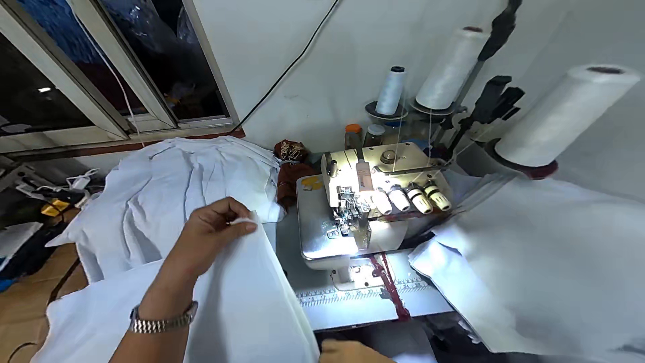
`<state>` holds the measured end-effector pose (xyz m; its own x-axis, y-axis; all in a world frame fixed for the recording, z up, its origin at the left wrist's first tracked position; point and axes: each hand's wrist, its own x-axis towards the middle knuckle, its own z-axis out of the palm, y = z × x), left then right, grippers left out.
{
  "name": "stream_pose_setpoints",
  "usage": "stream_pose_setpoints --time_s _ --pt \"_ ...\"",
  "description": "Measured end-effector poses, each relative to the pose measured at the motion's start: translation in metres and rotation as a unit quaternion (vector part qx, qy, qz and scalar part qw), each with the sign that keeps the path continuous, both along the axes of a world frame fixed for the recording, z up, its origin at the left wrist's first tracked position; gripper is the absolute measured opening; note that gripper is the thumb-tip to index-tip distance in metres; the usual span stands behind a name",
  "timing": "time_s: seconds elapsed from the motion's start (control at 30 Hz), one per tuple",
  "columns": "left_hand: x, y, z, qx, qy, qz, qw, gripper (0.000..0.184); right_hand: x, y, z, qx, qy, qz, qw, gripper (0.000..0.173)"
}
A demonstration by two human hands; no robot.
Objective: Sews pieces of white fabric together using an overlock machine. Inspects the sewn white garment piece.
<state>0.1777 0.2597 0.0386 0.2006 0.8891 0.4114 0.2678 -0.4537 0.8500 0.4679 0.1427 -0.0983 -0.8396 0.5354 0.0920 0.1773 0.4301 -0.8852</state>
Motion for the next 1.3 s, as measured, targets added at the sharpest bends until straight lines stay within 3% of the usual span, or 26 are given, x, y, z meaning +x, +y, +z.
stream_pose_setpoints --time_s 0.07,0.17,0.3,0.37,0.47,0.63,0.8,0.9,1.07,1.17,1.3 --pt "0.011 -0.022 -0.012 -0.005 -0.008 -0.012 1.000 0.019 -0.001 -0.001 0.013 0.048 0.004 -0.105 0.993 0.021" --pt "0.022 -0.042 -0.026 0.002 -0.028 -0.015 0.999 0.015 -0.027 0.015 0.039 0.132 0.104 -0.260 0.951 0.034" --pt "0.030 -0.063 -0.029 0.035 -0.019 0.013 0.999 0.014 -0.078 0.044 0.044 0.255 0.250 -0.348 0.867 0.025" --pt "0.031 -0.071 -0.026 0.055 -0.008 0.028 0.998 0.013 -0.093 0.046 0.042 0.270 0.266 -0.364 0.851 0.018" --pt "0.027 -0.081 -0.023 0.077 -0.003 0.058 0.995 0.012 -0.099 0.032 0.015 0.254 0.231 -0.381 0.859 0.009" --pt "0.028 -0.066 -0.027 0.091 -0.016 0.093 0.991 0.011 -0.078 0.003 -0.029 0.199 0.190 -0.389 0.879 0.023" --pt "0.088 -0.024 -0.030 0.084 -0.025 0.057 0.995 0.005 -0.029 -0.022 0.019 0.063 0.260 -0.416 0.869 0.025" --pt "0.129 -0.012 -0.046 0.081 -0.016 0.006 0.997 0.008 0.001 -0.031 0.025 -0.010 0.249 -0.438 0.864 0.023" --pt "0.152 -0.010 -0.075 0.150 0.131 0.073 0.977 0.007 0.017 -0.027 -0.013 -0.153 0.245 -0.356 0.889 0.010" --pt "0.155 -0.025 -0.086 0.220 0.236 0.129 0.938 0.012 0.008 -0.021 -0.034 -0.153 0.240 -0.288 0.915 0.028" --pt "0.165 -0.054 -0.109 0.235 0.365 0.205 0.877 0.036 0.005 -0.020 -0.053 -0.097 0.235 -0.284 0.925 0.023"
